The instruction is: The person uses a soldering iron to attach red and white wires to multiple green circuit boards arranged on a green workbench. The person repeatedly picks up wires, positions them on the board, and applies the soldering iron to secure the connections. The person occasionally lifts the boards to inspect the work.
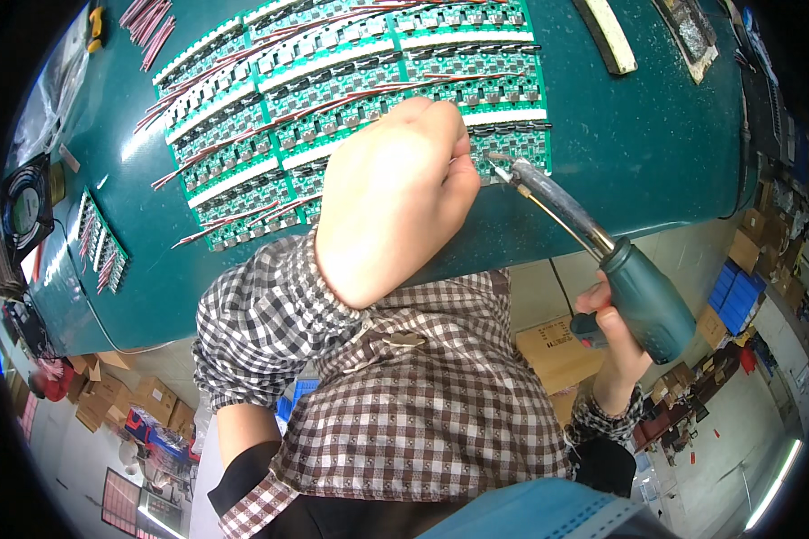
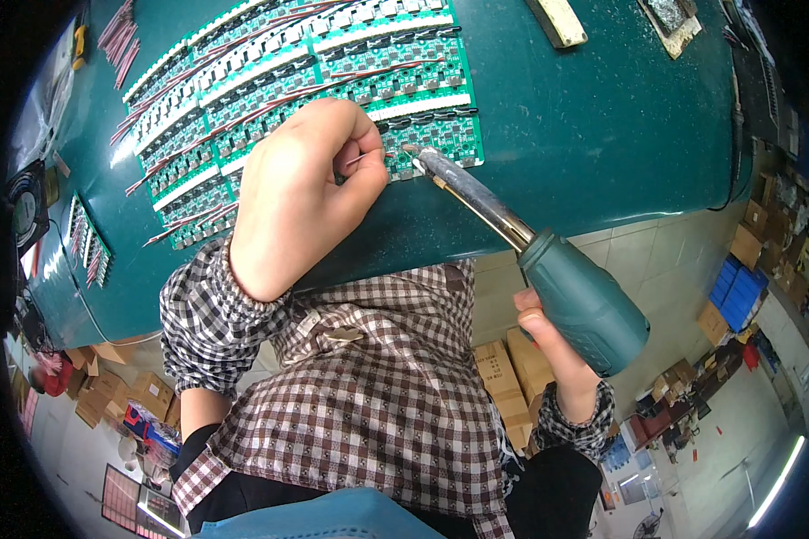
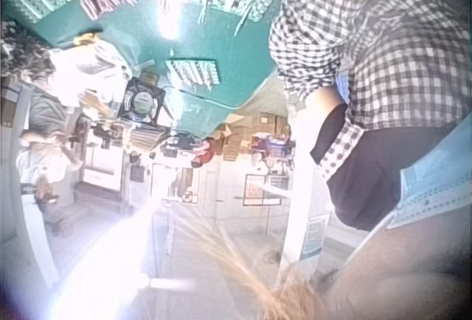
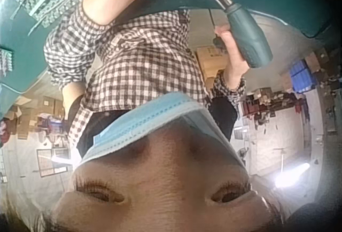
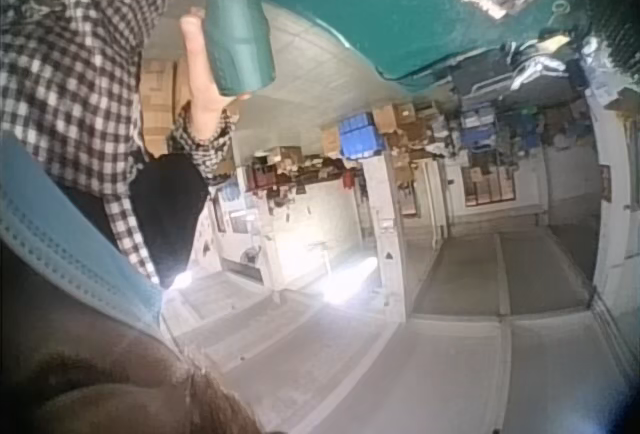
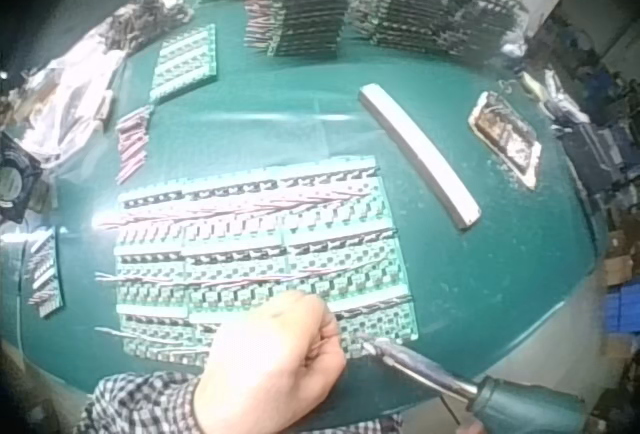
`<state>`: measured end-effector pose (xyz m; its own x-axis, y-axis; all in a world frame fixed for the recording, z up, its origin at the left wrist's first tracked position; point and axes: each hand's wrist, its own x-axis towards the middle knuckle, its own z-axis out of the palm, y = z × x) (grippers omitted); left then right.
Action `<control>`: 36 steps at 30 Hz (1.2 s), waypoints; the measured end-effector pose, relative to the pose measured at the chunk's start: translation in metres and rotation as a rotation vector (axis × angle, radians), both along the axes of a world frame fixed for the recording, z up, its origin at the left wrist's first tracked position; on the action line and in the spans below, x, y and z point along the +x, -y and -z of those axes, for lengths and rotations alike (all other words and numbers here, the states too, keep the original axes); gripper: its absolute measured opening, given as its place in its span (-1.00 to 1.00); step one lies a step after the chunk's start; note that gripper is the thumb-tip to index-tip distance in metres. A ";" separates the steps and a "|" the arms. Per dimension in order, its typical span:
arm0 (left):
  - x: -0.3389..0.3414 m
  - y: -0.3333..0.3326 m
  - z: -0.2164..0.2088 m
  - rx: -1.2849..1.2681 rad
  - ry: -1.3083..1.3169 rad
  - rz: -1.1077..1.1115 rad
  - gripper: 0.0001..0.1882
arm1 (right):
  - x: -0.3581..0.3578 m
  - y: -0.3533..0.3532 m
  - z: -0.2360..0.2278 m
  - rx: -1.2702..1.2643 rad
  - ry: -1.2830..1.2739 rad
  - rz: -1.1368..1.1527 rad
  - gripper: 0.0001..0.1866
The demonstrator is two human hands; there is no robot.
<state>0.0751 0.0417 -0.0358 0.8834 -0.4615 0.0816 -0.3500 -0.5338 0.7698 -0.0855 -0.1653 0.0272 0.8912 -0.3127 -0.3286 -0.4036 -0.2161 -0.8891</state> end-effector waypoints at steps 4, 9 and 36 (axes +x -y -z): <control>0.000 0.001 -0.001 -0.003 -0.003 0.001 -0.90 | 0.000 -0.001 0.000 0.006 0.008 -0.004 -0.48; 0.001 0.000 0.000 -0.008 0.000 0.011 -0.90 | 0.001 -0.002 -0.001 0.005 0.030 0.026 -0.49; -0.006 0.000 0.001 0.038 0.018 -0.031 -0.89 | -0.003 -0.003 0.002 0.067 0.007 0.043 -0.49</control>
<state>0.0691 0.0419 -0.0364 0.8957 -0.4372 0.0807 -0.3466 -0.5729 0.7427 -0.0883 -0.1620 0.0251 0.8797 -0.3282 -0.3440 -0.4050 -0.1381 -0.9038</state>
